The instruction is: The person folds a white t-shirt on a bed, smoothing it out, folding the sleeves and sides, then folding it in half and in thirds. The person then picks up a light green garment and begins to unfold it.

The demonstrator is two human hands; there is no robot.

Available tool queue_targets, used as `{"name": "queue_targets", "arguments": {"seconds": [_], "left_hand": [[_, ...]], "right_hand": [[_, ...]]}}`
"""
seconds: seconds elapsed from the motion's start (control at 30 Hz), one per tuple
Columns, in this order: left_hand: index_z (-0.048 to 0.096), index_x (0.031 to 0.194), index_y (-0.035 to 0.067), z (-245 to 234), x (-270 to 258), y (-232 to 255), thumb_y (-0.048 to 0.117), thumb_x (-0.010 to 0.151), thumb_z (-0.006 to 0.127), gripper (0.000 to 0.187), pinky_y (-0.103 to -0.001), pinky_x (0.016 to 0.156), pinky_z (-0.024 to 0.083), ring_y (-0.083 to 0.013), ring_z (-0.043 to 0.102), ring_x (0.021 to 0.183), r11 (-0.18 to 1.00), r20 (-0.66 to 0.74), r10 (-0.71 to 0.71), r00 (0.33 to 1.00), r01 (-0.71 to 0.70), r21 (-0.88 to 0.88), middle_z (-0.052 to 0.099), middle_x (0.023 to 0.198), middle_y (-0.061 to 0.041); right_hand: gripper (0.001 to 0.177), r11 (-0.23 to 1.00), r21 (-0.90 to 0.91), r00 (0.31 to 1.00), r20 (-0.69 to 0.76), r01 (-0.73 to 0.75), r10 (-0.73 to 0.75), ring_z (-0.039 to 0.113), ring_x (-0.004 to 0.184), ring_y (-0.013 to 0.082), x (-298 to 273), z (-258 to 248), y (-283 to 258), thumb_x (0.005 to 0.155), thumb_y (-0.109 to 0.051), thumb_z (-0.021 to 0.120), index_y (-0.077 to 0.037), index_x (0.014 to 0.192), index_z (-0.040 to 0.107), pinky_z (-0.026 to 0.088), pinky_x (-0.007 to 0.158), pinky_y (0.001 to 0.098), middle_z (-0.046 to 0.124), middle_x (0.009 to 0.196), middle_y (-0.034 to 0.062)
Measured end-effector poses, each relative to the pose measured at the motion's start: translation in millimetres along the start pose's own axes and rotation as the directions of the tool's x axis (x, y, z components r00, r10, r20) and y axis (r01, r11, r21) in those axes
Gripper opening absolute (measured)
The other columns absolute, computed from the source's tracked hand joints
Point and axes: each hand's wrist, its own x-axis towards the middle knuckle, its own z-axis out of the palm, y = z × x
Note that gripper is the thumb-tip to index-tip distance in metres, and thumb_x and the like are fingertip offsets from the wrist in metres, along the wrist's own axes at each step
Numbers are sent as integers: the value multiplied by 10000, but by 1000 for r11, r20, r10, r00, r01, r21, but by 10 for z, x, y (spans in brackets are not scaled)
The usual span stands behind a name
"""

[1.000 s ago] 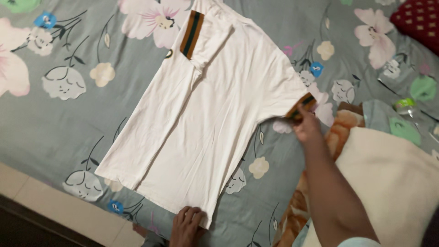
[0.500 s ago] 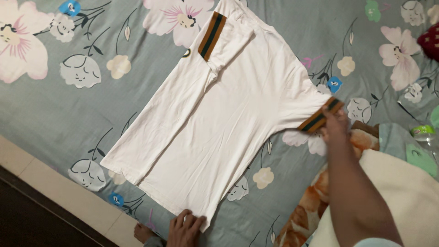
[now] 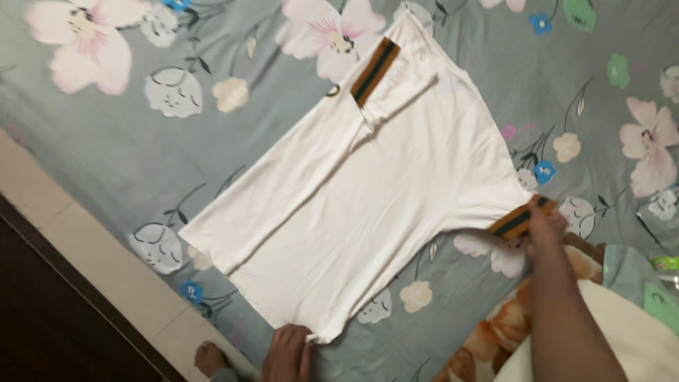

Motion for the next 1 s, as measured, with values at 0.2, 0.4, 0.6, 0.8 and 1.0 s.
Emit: {"name": "queue_targets", "arguments": {"seconds": [0.2, 0.4, 0.6, 0.8, 1.0], "left_hand": [[678, 1089, 26, -266, 400, -127, 248, 949, 638, 265, -359, 644, 522, -219, 652, 706, 743, -99, -625, 774, 551, -381, 688, 759, -149], [644, 1031, -1, -807, 955, -356, 284, 1021, 585, 291, -282, 618, 460, -103, 521, 683, 738, -313, -635, 706, 437, -514, 607, 729, -49], [646, 1138, 12, -997, 1419, -707, 295, 1038, 605, 303, -276, 624, 410, -88, 480, 697, 667, -307, -706, 638, 454, -591, 597, 780, -26], [658, 1143, 47, -850, 1247, -981, 278, 1005, 660, 269, -213, 630, 440, -45, 565, 730, 569, -202, -717, 668, 393, -722, 688, 867, -18], [714, 1095, 55, -1033, 881, -1096, 221, 944, 707, 224, -294, 624, 458, -142, 626, 704, 479, 66, -751, 657, 611, -630, 786, 880, -84]], "right_hand": [[378, 957, -67, 958, -28, 282, -284, 704, 999, 314, 188, 475, -1777, 988, -347, 737, 11, 1106, 720, 537, 894, 429, 731, 1104, 202], [262, 905, 425, 971, 226, -26, -79, 788, 971, 321, -259, 1548, -3445, 944, -180, 648, -3, 1131, 694, 627, 791, 492, 741, 1098, 143], [479, 648, 300, 649, 110, 700, -752, 596, 1291, 381, -1192, 1975, -3041, 1041, -213, 626, -33, 1460, 483, 493, 1074, 530, 576, 1377, 207], [618, 537, -240, 578, 154, 809, -801, 273, 1510, 472, -3506, 1104, -948, 1009, -234, 483, -28, 1574, 342, 256, 1201, 576, 282, 1642, 285], [678, 632, -3, 599, 322, 775, -733, 325, 1410, 483, -4528, 512, 311, 775, -125, 639, -13, 1422, 473, 314, 1119, 529, 340, 1538, 299]]}}
